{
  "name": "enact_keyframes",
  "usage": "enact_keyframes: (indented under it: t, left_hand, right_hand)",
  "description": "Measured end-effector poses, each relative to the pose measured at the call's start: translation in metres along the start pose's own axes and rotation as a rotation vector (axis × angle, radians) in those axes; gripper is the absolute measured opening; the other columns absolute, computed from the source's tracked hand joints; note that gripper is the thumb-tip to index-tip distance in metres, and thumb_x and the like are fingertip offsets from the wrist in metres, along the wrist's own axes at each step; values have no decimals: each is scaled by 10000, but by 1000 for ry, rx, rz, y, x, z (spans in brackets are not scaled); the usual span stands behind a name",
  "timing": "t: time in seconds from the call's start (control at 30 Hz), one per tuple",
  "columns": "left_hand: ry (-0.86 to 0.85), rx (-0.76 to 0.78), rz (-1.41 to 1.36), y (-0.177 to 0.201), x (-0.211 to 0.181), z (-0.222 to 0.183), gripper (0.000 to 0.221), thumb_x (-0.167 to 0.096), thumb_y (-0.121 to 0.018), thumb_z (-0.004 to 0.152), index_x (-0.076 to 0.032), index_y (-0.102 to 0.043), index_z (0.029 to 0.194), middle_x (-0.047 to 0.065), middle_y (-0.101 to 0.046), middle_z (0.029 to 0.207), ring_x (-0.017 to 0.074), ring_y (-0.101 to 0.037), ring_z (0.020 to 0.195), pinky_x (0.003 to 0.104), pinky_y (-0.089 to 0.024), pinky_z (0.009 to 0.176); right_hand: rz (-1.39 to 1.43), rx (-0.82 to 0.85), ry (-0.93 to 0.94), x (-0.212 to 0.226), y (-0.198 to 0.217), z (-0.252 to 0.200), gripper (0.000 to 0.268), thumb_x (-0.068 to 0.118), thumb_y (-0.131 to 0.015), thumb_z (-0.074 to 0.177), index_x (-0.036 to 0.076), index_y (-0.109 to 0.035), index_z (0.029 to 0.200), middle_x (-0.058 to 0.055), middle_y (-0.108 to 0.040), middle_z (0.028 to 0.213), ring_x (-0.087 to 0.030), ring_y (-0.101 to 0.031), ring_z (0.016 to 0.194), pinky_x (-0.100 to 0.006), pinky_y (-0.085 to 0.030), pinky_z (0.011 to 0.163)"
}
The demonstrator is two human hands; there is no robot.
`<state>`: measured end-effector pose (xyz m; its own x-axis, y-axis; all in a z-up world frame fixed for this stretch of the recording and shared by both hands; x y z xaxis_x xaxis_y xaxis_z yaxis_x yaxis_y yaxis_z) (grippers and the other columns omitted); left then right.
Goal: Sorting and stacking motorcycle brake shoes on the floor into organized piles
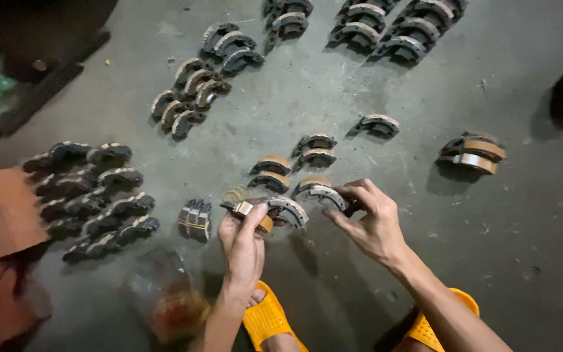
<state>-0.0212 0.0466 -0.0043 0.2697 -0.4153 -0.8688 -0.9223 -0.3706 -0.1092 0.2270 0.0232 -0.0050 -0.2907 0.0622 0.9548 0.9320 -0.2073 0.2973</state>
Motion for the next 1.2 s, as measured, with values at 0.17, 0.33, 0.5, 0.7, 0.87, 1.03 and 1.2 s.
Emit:
enact_keyframes:
  t: [0.17, 0.33, 0.5, 0.7, 0.87, 1.03, 1.2]
  left_hand:
    - [-6, -8, 8, 10, 5, -1, 177, -33, -808, 770, -23, -711, 918, 92, -703, 817, 157, -649, 733, 315, -546, 679]
    - [-4, 11, 28, 3, -10, -7, 198, -30, -815, 760, -34, -714, 930, 80, -695, 813, 154, -643, 736, 314, -539, 672]
    - [-5, 18, 17, -2, -18, -12, 215, -10, -825, 761, -15, -697, 934, 72, -678, 808, 152, -623, 720, 289, -531, 681]
    - [-6, 19, 46, -1, -13, -14, 216, 5, -841, 739, -15, -687, 890, 75, -676, 776, 135, -613, 699, 286, -542, 667]
    - [-14, 130, 102, -20, -12, -15, 232, -19, -863, 750, -78, -642, 787, 9, -599, 698, 90, -551, 645, 236, -490, 604]
    - [87, 384, 38, -39, -20, -19, 331, -324, -692, 957, -10, -675, 1061, 180, -721, 1006, 254, -675, 942, 400, -538, 958]
    - [218, 519, -150, -31, 3, -13, 822, -632, -316, 1014, 41, -386, 1481, 297, -494, 1480, 373, -519, 1339, 541, -424, 1103]
  right_hand:
    - [67, 24, 99, 23, -10, 1, 325, 160, -870, 780, 10, -760, 1046, -149, -681, 853, -240, -672, 646, -346, -602, 527]
    - [78, 41, 84, 26, -12, -3, 327, 199, -862, 794, 21, -755, 1047, -132, -677, 839, -258, -664, 649, -329, -571, 548]
    - [491, 98, -566, -30, -34, -20, 402, 52, -874, 741, -101, -714, 1078, -246, -748, 822, -270, -709, 670, -414, -615, 603]
    - [1024, 225, -747, -39, -49, -30, 409, -9, -767, 763, -94, -558, 1104, -256, -637, 964, -361, -706, 785, -491, -648, 657]
    - [666, 297, -602, -22, -56, -25, 616, 235, -913, 675, -40, -632, 1150, -208, -701, 981, -321, -675, 922, -487, -552, 830]
    - [580, 139, -603, -42, -28, -20, 480, 76, -899, 695, -122, -728, 1097, -235, -748, 813, -288, -717, 669, -402, -630, 591]
    - [-447, -30, -162, -98, 32, 3, 253, 80, -827, 863, 108, -772, 1109, -132, -711, 855, -328, -725, 751, -410, -579, 625]
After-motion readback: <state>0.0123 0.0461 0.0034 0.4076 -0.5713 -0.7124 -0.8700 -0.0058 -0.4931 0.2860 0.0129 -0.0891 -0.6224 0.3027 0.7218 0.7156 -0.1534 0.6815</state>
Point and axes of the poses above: each hand's wrist, its own z-axis towards the middle knuckle, its own y-axis out of the back of the hand, x = y × z, the point moved 7 cm from there along z, towards the middle knuckle
